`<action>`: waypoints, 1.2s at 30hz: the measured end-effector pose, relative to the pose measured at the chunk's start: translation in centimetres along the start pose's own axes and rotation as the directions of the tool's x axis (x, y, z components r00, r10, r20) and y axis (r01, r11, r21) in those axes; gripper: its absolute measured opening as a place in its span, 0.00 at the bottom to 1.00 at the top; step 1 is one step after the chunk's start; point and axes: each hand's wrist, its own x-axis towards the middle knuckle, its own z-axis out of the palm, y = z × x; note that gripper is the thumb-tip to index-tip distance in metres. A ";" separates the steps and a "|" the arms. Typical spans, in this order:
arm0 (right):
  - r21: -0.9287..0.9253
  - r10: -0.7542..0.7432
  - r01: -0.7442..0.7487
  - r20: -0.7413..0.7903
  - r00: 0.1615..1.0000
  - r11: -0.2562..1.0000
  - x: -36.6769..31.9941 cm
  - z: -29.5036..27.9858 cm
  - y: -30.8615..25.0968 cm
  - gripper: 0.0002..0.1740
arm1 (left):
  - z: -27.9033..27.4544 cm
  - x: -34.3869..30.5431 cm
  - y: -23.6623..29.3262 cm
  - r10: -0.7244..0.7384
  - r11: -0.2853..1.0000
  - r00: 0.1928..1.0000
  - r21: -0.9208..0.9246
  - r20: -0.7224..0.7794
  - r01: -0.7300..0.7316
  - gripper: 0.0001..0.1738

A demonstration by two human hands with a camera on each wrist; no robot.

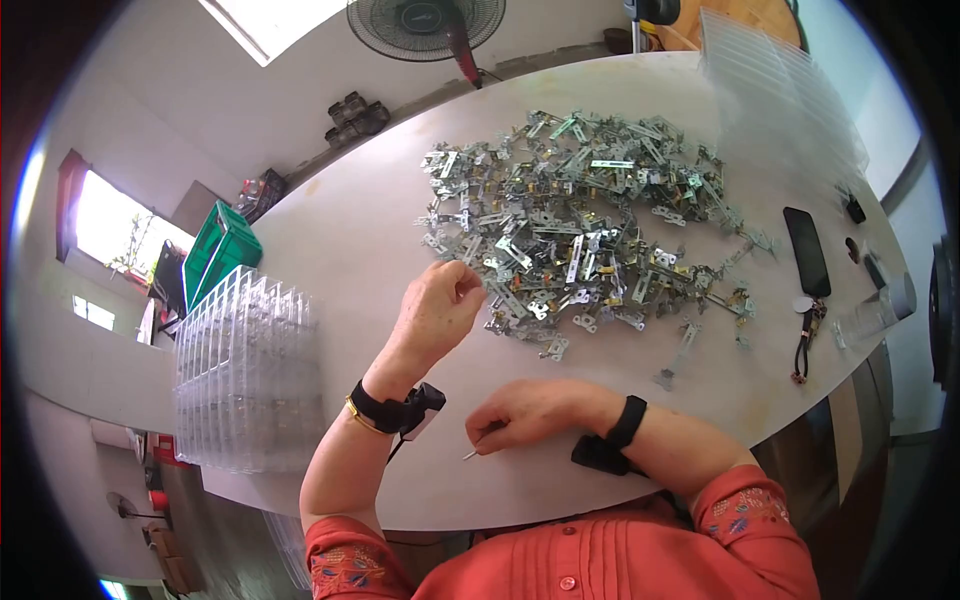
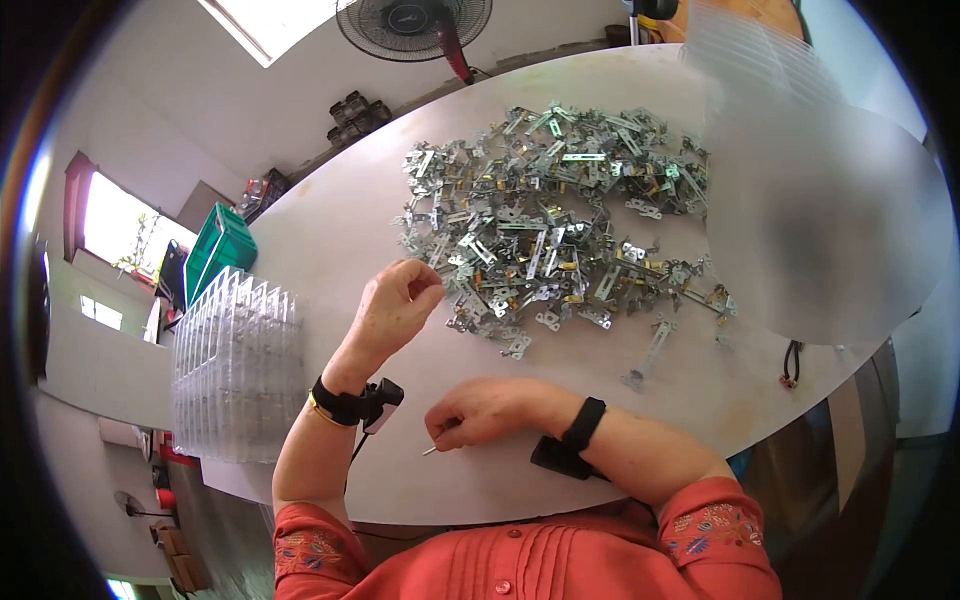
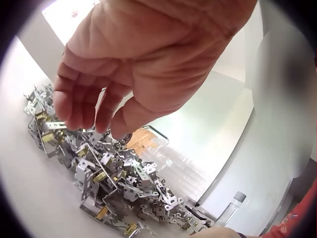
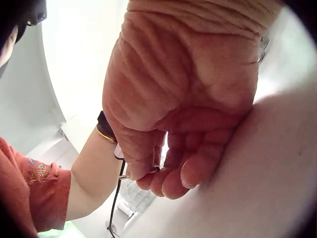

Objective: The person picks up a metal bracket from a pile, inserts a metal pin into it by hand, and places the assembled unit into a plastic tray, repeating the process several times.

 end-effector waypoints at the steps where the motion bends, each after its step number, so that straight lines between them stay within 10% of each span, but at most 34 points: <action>1: 0.006 0.002 -0.002 -0.006 1.000 1.000 0.0 0.0 0.1 0.14 | 0.2 0.3 0.1 0.053 0.997 0.997 0.064 -0.052 -0.050 0.10; 36: 0.039 -0.005 0.005 -0.003 1.000 0.999 0.1 0.1 0.4 0.11 | 3.4 0.1 -1.7 -0.036 0.999 0.995 0.036 -0.089 0.039 0.14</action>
